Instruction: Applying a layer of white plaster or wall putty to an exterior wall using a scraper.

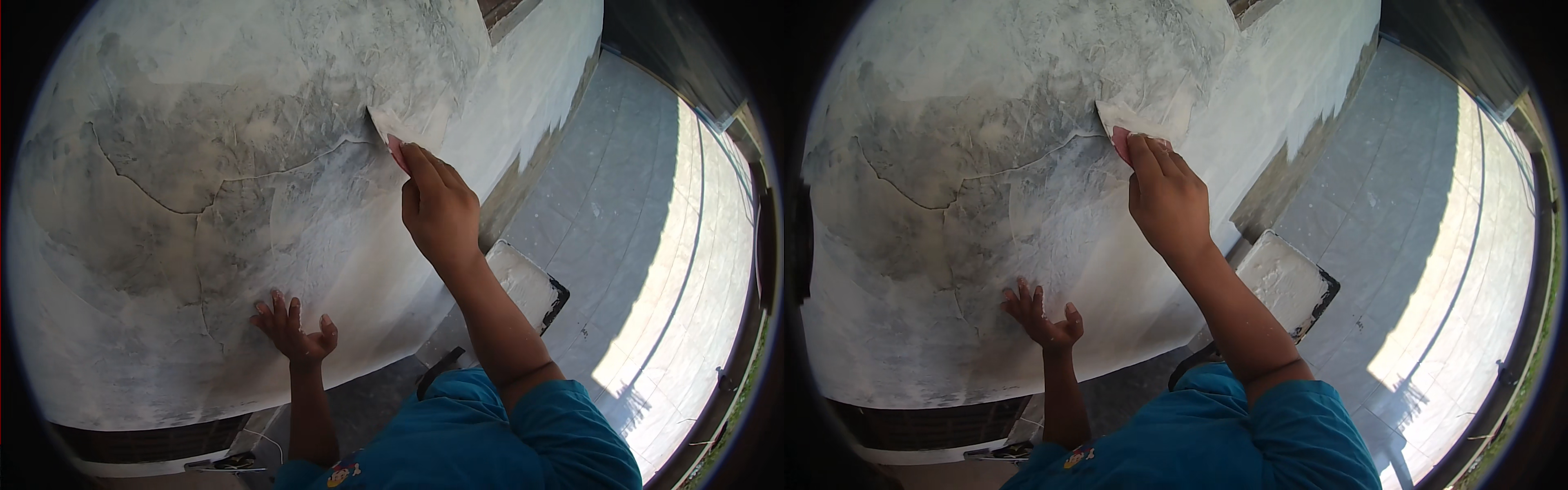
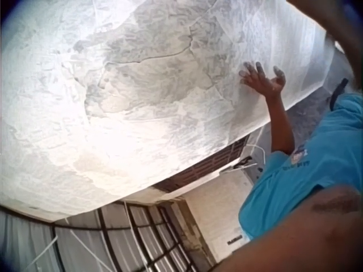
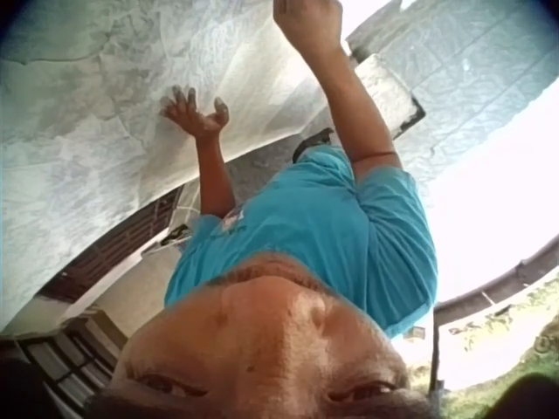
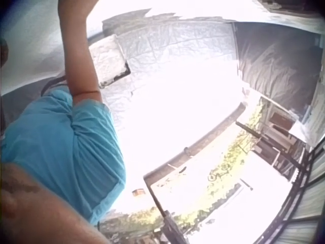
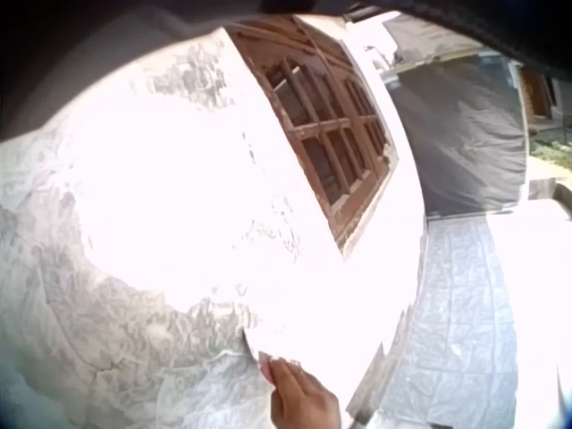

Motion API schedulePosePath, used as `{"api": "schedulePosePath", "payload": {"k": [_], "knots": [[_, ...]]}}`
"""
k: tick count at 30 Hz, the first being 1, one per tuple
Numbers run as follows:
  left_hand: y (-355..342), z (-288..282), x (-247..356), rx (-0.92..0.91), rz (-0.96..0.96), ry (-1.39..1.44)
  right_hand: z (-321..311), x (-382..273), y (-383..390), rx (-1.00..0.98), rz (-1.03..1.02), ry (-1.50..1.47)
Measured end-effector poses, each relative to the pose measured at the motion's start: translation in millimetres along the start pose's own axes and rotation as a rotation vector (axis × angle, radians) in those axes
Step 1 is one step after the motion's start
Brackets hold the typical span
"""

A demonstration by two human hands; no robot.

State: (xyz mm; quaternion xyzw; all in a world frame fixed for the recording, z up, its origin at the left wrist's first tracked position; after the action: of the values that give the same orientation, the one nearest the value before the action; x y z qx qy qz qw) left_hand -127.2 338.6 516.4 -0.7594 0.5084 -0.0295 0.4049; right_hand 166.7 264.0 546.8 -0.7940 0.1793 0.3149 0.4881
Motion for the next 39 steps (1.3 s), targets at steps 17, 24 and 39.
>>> {"api": "schedulePosePath", "payload": {"k": [17, 24, 39], "knots": [[-1, 1, 5, 0.021, 0.010, -0.015, 41, -14, 16, 0.027, -0.071, 0.112], [1, 1, 0, -0.003, -0.014, -0.005, 46, -58, 88, -0.159, -0.134, -0.058], [1, 0, 2, 0.015, 0.009, -0.011, 33, -27, 54, -0.055, -0.037, -0.058]]}}
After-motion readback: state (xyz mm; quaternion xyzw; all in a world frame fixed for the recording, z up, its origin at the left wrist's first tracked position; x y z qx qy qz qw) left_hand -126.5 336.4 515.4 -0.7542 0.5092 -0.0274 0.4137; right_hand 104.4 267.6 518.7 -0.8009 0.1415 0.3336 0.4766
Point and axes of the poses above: each hand's wrist, its own y-axis away from the middle knuckle, its own z-axis out of the palm, x = y × z, the point moved 7 cm from there along -y, towards the middle knuckle, and after that the axes turned 7 degrees about -x, right-handed, at the moved point
